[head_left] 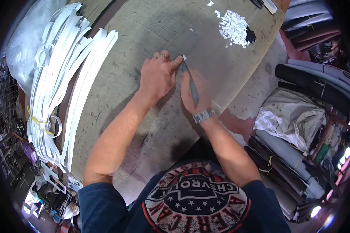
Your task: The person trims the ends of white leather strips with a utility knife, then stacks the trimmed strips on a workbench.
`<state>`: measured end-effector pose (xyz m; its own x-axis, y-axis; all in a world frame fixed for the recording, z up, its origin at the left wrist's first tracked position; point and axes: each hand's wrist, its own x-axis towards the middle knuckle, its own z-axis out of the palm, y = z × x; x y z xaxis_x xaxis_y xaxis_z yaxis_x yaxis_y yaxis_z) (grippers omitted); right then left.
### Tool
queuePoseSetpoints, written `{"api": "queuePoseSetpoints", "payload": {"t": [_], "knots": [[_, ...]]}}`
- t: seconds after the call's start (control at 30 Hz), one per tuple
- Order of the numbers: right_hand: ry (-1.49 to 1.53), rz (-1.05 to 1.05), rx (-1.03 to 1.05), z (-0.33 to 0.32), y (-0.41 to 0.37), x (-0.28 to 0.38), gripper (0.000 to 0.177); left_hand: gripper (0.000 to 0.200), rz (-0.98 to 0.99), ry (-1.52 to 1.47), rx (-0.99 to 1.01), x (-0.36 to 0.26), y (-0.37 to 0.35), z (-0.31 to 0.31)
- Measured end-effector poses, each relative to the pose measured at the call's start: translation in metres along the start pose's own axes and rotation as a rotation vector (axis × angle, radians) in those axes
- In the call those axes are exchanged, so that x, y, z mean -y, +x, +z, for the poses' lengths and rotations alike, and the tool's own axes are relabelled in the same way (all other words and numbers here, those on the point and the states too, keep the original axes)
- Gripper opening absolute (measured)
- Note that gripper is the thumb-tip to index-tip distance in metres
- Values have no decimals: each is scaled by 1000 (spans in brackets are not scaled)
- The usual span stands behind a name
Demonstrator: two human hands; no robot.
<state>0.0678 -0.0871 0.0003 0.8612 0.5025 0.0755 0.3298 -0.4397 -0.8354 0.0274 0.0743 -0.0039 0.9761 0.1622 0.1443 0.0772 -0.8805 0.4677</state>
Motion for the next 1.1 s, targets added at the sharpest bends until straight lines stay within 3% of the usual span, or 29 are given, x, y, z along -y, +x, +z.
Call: {"api": "queuePoseSetpoints", "payload": {"t": [0.4, 0.57, 0.6, 0.7, 0.8, 0.83, 0.93, 1.1], "knots": [[1, -17, -50, -3, -3, -14, 29, 43, 28, -5, -92, -7, -43, -3], [329, 66, -58, -19, -2, -55, 34, 43, -51, 96, -160, 5, -102, -15], [430, 98, -59, -28, 0, -63, 36, 48, -124, 136, -89, 5, -108, -20], [473, 192, -22, -94, 1, -72, 44, 52, -107, 216, -345, -31, -116, -19], [371, 234, -53, -179, 15, -66, 58, 66, -185, 33, -231, -83, -108, 13], [384, 132, -102, -203, 25, -77, 59, 70, -191, -13, -215, -97, -96, 29], [242, -75, -256, -282, 58, -96, 55, 81, -494, 162, -163, -121, -40, 71], [100, -115, -388, -420, 127, -150, 48, 88, -629, 239, -271, -100, 93, 106]]}}
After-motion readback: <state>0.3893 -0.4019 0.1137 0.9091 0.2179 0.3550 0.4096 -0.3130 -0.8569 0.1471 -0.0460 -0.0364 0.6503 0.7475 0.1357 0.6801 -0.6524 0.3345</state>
